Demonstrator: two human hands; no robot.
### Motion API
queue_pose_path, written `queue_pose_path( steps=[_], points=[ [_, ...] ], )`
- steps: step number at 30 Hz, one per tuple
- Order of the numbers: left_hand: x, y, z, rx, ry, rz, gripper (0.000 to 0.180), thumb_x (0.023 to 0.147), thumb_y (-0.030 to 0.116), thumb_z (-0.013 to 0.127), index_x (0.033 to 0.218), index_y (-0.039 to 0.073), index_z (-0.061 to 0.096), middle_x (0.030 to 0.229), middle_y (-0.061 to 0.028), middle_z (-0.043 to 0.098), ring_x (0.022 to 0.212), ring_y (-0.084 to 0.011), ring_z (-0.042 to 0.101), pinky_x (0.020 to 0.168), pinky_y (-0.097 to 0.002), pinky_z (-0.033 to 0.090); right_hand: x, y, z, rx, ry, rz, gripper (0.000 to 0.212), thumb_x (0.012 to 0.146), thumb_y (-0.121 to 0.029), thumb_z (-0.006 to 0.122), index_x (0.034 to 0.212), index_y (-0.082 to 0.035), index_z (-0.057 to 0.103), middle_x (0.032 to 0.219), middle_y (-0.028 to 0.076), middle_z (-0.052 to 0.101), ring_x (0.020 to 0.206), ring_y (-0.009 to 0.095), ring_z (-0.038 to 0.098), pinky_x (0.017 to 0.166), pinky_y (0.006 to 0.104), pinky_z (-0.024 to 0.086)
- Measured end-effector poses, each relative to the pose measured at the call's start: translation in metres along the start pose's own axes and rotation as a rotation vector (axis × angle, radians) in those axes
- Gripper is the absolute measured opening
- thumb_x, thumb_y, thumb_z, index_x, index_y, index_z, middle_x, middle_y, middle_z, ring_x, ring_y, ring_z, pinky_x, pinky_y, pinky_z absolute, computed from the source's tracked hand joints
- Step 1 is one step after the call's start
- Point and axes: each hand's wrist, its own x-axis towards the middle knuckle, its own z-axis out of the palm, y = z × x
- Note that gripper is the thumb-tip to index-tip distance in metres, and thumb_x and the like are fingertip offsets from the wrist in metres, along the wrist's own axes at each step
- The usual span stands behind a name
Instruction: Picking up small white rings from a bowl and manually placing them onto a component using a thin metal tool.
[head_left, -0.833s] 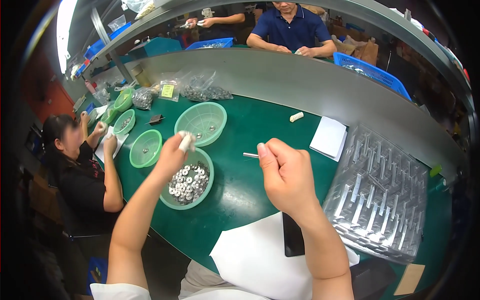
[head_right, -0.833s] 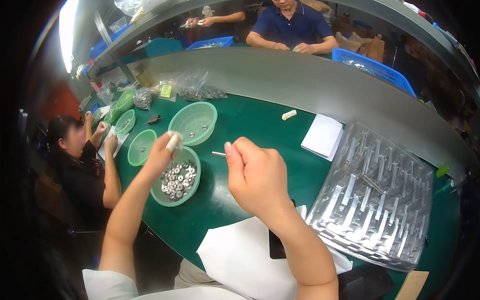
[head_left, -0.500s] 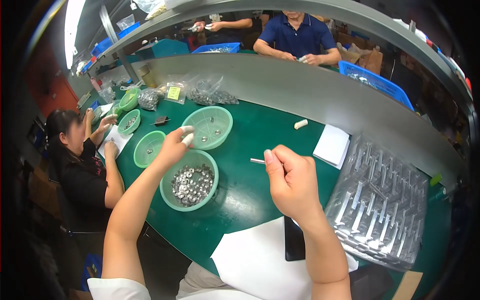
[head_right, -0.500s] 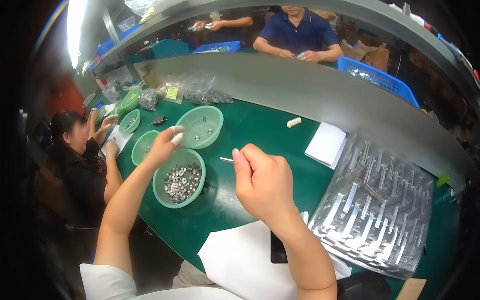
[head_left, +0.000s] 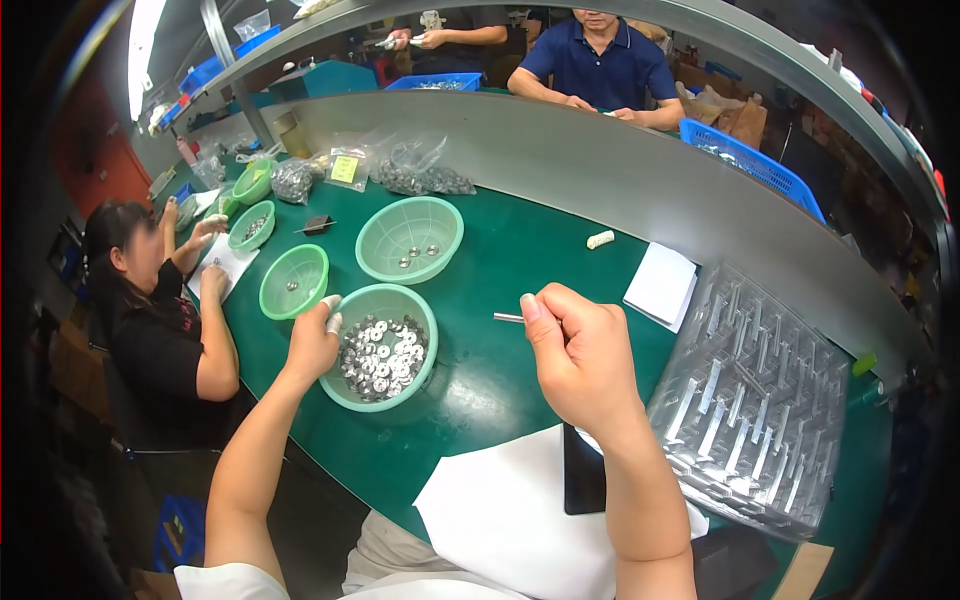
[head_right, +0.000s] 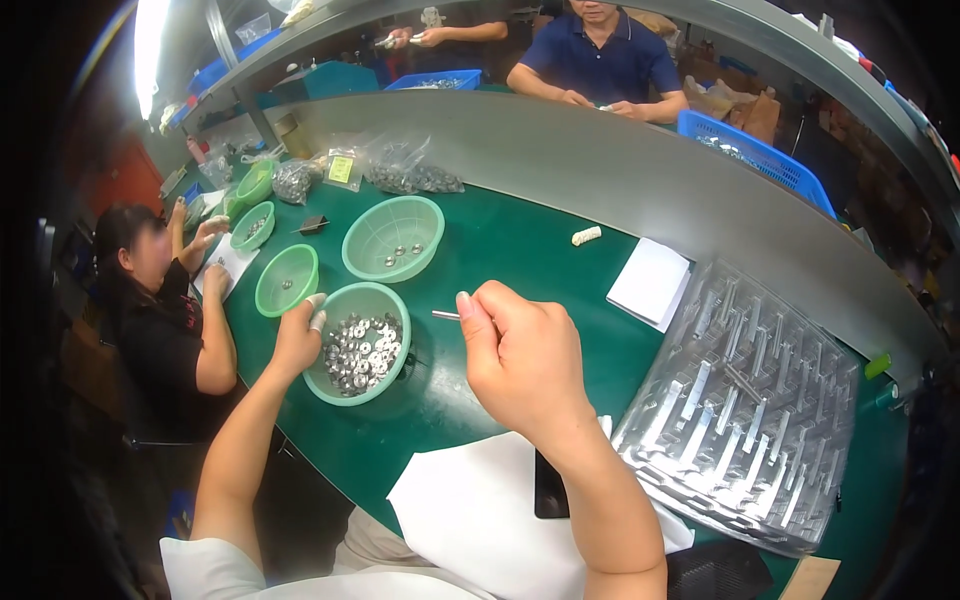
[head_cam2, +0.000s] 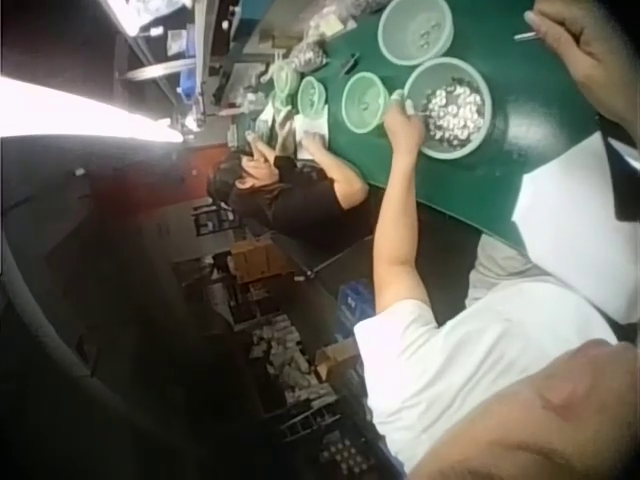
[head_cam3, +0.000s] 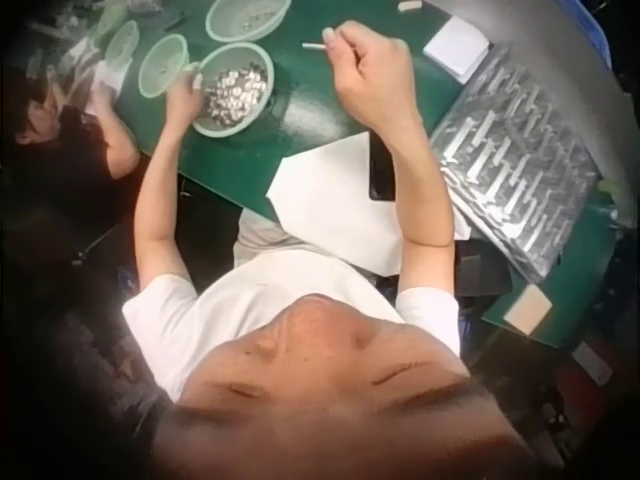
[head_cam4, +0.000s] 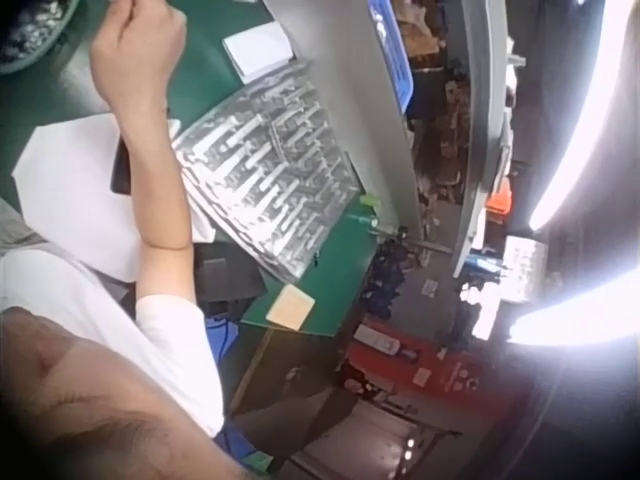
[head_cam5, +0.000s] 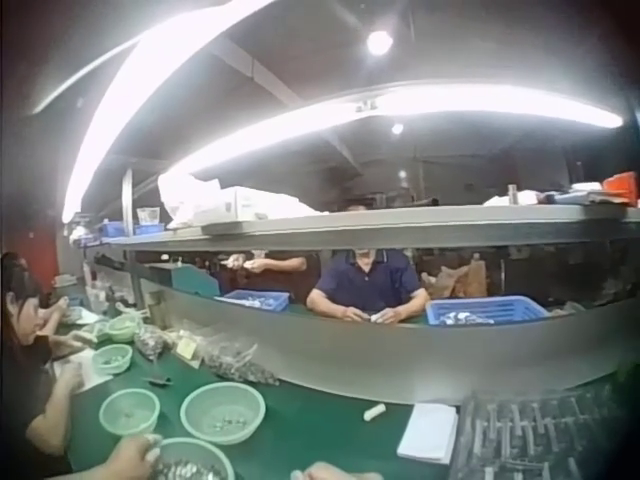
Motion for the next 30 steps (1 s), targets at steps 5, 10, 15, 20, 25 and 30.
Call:
queue_pose_path(
  steps=[5, 10, 15, 20, 25, 30],
  points=[
    [0.005, 0.019, 0.019, -0.155, -0.036, -0.088, 0.031, 0.097, 0.004, 0.058, 0.126, -0.006, 0.064, 0.107, -0.0246, 0.073, 0.096, -0.0330, 0.072, 0.087, -0.0400, 0.054, 0.000, 0.003, 0.004, -0.023, -0.030, 0.006, 0.036, 0.103, -0.013, 0.059, 0.071, -0.001, 0.049, 0.053, 0.001, 0.040, 0.049, 0.008, 0.031, 0.045, 0.0300, 0.026],
    [0.011, 0.048, 0.031, -0.205, -0.044, -0.154, 0.032, 0.096, 0.007, 0.061, 0.127, -0.003, 0.064, 0.112, -0.0226, 0.071, 0.100, -0.0326, 0.070, 0.087, -0.0410, 0.054, 0.001, 0.000, 0.007, -0.025, -0.044, 0.030, 0.032, 0.102, -0.016, 0.063, 0.074, -0.001, 0.055, 0.054, 0.002, 0.044, 0.049, 0.009, 0.034, 0.045, 0.0297, 0.028],
    [0.004, 0.075, -0.003, 0.088, -0.093, 0.481, 0.041, 0.092, 0.018, 0.071, 0.129, 0.003, 0.060, 0.114, -0.0181, 0.063, 0.103, -0.0374, 0.064, 0.089, -0.0455, 0.052, 0.001, 0.004, 0.008, -0.113, -0.170, 0.047, 0.029, 0.100, -0.019, 0.067, 0.077, -0.002, 0.060, 0.051, 0.005, 0.046, 0.046, 0.013, 0.036, 0.045, 0.0316, 0.030],
    [0.000, 0.119, -0.009, 0.403, -0.783, 0.273, 0.055, 0.081, 0.024, 0.082, 0.128, 0.004, 0.062, 0.114, -0.0224, 0.059, 0.103, -0.0405, 0.064, 0.087, -0.0468, 0.052, 0.000, 0.009, 0.006, -0.136, -0.175, 0.028, 0.031, 0.100, -0.021, 0.067, 0.077, -0.001, 0.060, 0.051, 0.008, 0.047, 0.044, 0.017, 0.039, 0.045, 0.0335, 0.032],
    [0.013, 0.103, 0.012, 0.107, -0.756, 0.337, 0.049, 0.084, 0.016, 0.079, 0.128, 0.003, 0.061, 0.120, -0.0227, 0.058, 0.108, -0.0410, 0.064, 0.093, -0.0480, 0.052, -0.001, 0.007, 0.009, -0.149, -0.183, 0.020, 0.032, 0.100, -0.022, 0.066, 0.077, -0.002, 0.061, 0.051, 0.009, 0.049, 0.043, 0.021, 0.041, 0.045, 0.0354, 0.034],
    [0.012, 0.103, 0.000, 0.092, -0.670, 0.361, 0.057, 0.083, 0.016, 0.080, 0.134, 0.007, 0.057, 0.120, -0.0233, 0.056, 0.107, -0.0409, 0.062, 0.092, -0.0472, 0.051, 0.001, 0.005, 0.006, -0.155, -0.168, 0.010, 0.030, 0.099, -0.022, 0.067, 0.077, -0.002, 0.062, 0.052, 0.010, 0.050, 0.044, 0.022, 0.043, 0.046, 0.0356, 0.034]
  ],
)
